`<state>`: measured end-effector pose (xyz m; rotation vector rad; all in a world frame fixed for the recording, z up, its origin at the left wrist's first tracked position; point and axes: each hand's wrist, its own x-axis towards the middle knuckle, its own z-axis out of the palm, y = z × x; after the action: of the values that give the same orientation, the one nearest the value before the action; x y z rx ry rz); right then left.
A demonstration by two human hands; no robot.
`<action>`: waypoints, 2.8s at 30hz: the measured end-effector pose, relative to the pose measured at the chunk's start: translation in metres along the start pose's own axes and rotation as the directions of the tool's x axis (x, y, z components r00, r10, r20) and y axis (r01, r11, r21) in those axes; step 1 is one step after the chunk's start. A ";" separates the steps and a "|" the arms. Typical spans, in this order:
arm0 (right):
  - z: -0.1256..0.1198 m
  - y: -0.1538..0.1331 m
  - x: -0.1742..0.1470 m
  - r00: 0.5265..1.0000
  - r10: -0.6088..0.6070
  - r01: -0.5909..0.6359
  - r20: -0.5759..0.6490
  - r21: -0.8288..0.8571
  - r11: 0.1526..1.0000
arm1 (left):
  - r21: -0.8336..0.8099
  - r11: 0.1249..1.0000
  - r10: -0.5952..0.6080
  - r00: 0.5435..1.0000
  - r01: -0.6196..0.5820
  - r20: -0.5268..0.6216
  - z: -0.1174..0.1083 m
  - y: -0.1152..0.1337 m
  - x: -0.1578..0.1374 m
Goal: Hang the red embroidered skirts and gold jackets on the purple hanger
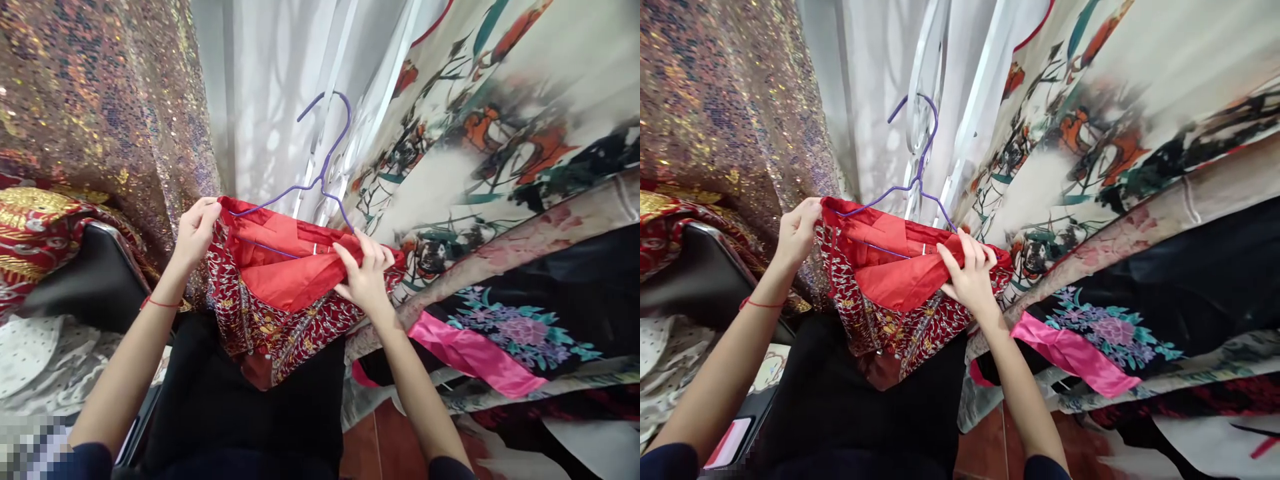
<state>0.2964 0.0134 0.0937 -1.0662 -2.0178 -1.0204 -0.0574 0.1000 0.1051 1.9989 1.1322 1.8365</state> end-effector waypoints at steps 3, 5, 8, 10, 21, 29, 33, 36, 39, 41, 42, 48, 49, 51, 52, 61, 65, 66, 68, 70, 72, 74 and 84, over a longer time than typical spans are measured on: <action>0.007 -0.012 0.015 0.999 0.014 -0.016 0.034 0.067 0.998 | -0.010 0.998 0.058 0.988 -0.057 0.147 -0.014 0.002 -0.002; 0.012 -0.018 0.030 0.999 0.017 -0.020 0.034 0.111 0.994 | 0.032 0.990 0.129 0.974 -0.137 0.187 -0.023 0.010 -0.006; 0.021 -0.029 0.054 0.999 -0.032 0.033 -0.010 0.144 0.989 | 0.074 0.983 0.145 0.958 -0.168 0.248 -0.033 0.025 -0.008; 0.025 -0.038 0.070 0.995 -0.091 0.096 -0.045 0.138 0.986 | 0.116 0.981 0.112 0.940 -0.157 0.322 -0.037 0.033 -0.005; 0.033 -0.062 0.147 0.962 -0.274 0.266 -0.012 0.287 0.920 | 0.206 0.957 0.140 0.946 -0.205 0.294 -0.020 0.044 -0.003; 0.053 -0.074 0.156 0.960 -0.272 0.245 0.072 0.264 0.933 | 0.214 0.977 0.087 0.947 -0.020 -0.308 -0.007 0.044 -0.006; 0.057 -0.082 0.148 0.943 -0.315 0.278 0.105 0.270 0.922 | 0.193 0.981 -0.010 1.000 0.014 -0.021 -0.012 0.046 0.012; 0.064 -0.090 0.144 0.957 -0.252 0.210 0.145 0.254 0.944 | 0.199 0.979 -0.012 0.947 -0.055 0.321 -0.014 0.046 0.030; 0.072 -0.096 0.146 0.967 -0.175 0.127 0.184 0.244 0.961 | 0.202 0.965 0.041 0.862 -0.164 0.505 -0.007 0.041 0.037; 0.075 -0.098 0.148 0.967 -0.151 0.098 0.203 0.248 0.964 | 0.206 0.962 0.053 0.867 -0.177 0.496 0.000 0.036 0.032; 0.075 -0.099 0.149 0.968 -0.141 0.088 0.209 0.247 0.965 | 0.212 0.963 0.052 0.886 -0.166 0.461 0.004 0.033 0.028; 0.078 -0.099 0.142 0.981 -0.112 0.072 0.157 0.242 0.968 | 0.121 0.990 0.044 0.969 -0.075 0.243 0.012 0.029 0.007; 0.079 -0.098 0.140 0.983 -0.112 0.075 0.142 0.244 0.967 | 0.079 0.996 0.034 0.974 -0.052 0.223 0.011 0.030 0.006; 0.082 -0.098 0.138 0.987 -0.111 0.080 0.113 0.251 0.965 | 0.016 1.000 0.007 0.980 -0.010 0.201 0.009 0.032 0.005; 0.082 -0.098 0.137 0.989 -0.106 0.078 0.099 0.257 0.963 | 0.003 1.000 -0.006 0.980 0.005 0.198 0.007 0.033 0.004; 0.073 -0.101 0.132 0.987 -0.156 0.133 0.042 0.338 0.932 | -0.007 1.000 -0.011 0.977 0.013 0.215 0.003 0.033 -0.005; 0.061 -0.098 0.131 0.974 -0.224 0.192 0.043 0.376 0.907 | -0.022 1.000 -0.004 0.969 0.010 0.246 0.001 0.034 -0.007; 0.055 -0.096 0.134 0.973 -0.228 0.192 0.040 0.407 0.893 | -0.021 1.000 -0.017 0.966 0.023 0.259 0.000 0.034 -0.008; 0.039 -0.091 0.142 0.979 -0.201 0.162 0.032 0.476 0.864 | 0.003 0.998 -0.055 0.961 0.057 0.272 -0.001 0.035 -0.008; 0.020 -0.086 0.154 0.980 -0.191 0.128 0.057 0.552 0.824 | 0.026 0.997 -0.076 0.958 0.072 0.275 -0.001 0.034 -0.008; 0.004 -0.082 0.166 0.957 -0.255 0.117 0.139 0.622 0.774 | 0.017 0.997 -0.074 0.959 0.072 0.274 0.000 0.032 -0.009; -0.006 -0.080 0.173 0.901 -0.356 0.128 0.248 0.631 0.765 | -0.020 0.997 -0.066 0.958 0.074 0.278 0.003 0.028 -0.011; 0.010 -0.093 0.145 0.825 -0.510 0.448 0.245 0.266 0.853 | -0.198 0.969 -0.094 0.964 0.145 0.249 0.027 0.019 -0.038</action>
<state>0.1453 0.0412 0.1728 -0.6428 -2.6751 -0.9006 -0.0227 0.0718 0.0823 1.9184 0.9219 1.5380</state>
